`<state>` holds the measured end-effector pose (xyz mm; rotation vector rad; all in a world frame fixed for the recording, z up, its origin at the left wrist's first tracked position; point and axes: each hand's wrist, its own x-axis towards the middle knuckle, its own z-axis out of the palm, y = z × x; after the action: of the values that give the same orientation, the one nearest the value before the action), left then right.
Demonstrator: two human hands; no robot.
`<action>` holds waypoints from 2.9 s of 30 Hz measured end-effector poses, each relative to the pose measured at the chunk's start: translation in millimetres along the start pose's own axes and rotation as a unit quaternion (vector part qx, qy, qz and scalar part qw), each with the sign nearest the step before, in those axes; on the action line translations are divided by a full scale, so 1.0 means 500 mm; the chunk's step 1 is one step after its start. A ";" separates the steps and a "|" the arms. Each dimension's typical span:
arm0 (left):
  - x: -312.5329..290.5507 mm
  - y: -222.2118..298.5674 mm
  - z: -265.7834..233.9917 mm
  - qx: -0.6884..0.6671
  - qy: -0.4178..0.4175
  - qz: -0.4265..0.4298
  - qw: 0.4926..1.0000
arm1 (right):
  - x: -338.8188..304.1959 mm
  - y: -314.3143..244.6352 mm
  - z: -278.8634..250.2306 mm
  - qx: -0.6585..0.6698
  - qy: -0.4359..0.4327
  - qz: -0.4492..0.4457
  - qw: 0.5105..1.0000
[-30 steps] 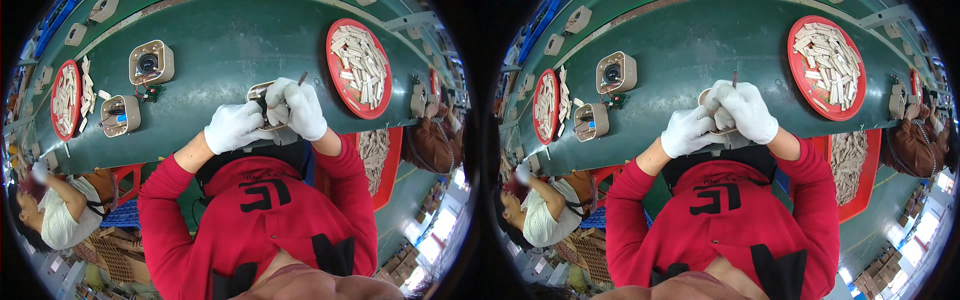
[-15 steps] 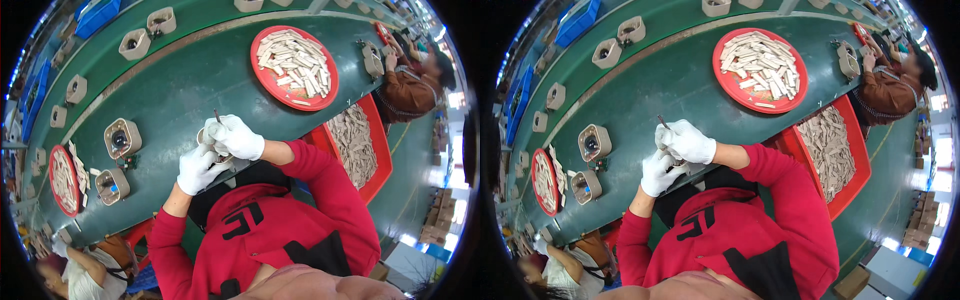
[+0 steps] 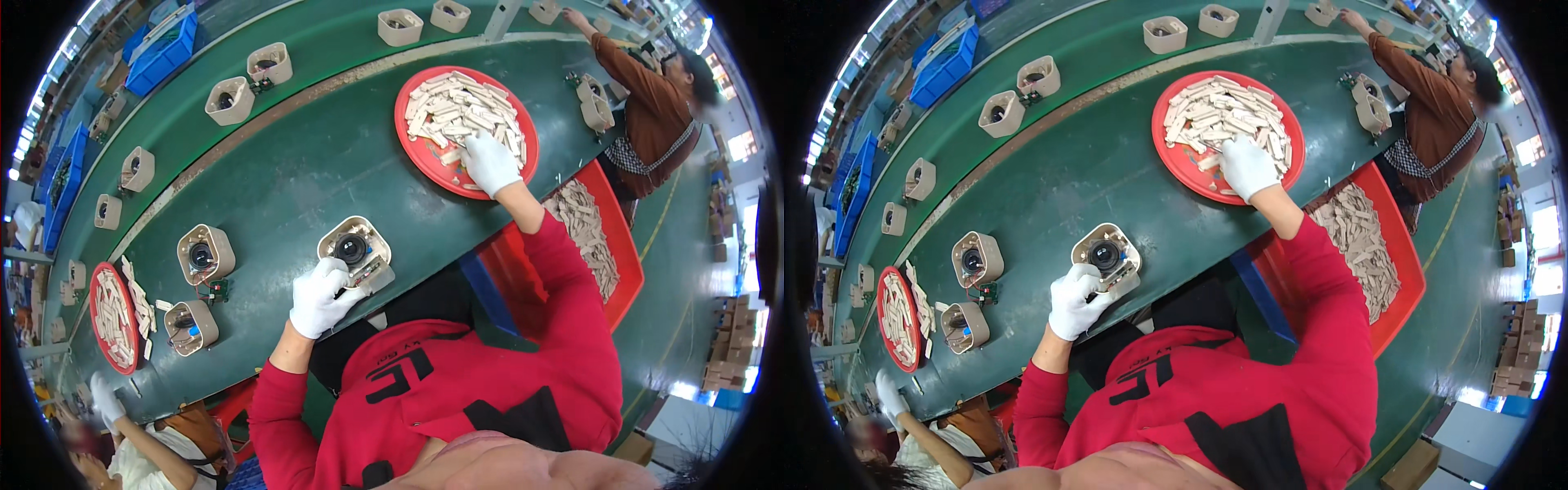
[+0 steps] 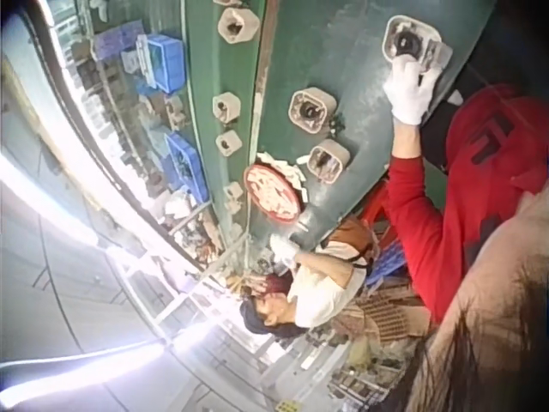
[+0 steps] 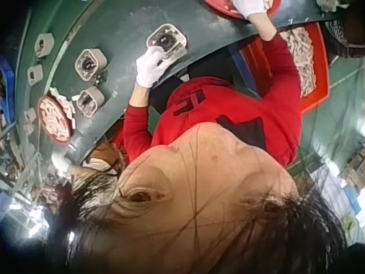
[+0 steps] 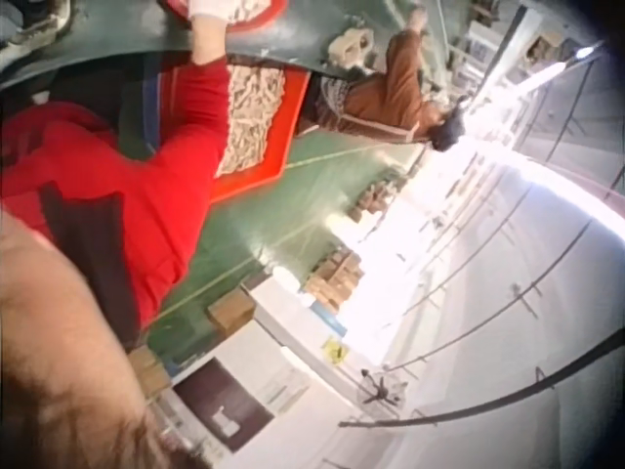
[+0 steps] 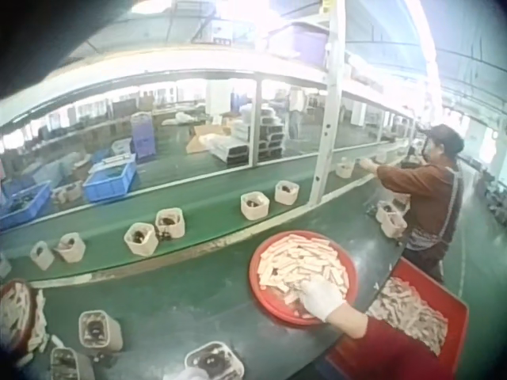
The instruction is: Assembling small electronic components into plastic housings on a factory conveyor belt.
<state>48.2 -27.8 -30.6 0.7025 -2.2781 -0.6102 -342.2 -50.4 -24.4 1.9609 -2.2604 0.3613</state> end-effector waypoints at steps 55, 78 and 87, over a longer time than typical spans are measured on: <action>0.004 0.045 -0.018 0.148 -0.098 0.021 0.984 | -0.125 -0.281 -0.098 0.269 -0.141 -0.393 0.868; 0.237 -0.237 -0.033 0.253 0.168 -0.177 0.936 | -0.139 -0.251 0.039 0.655 0.016 -0.043 0.754; 0.399 -0.505 -0.183 0.309 0.322 -0.166 0.880 | -0.145 -0.244 0.058 0.679 -0.024 -0.005 0.733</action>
<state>66.3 -361.9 -26.8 1.3833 -1.6984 0.2341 -209.3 -4.5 -58.6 2.3026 -2.0405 2.5411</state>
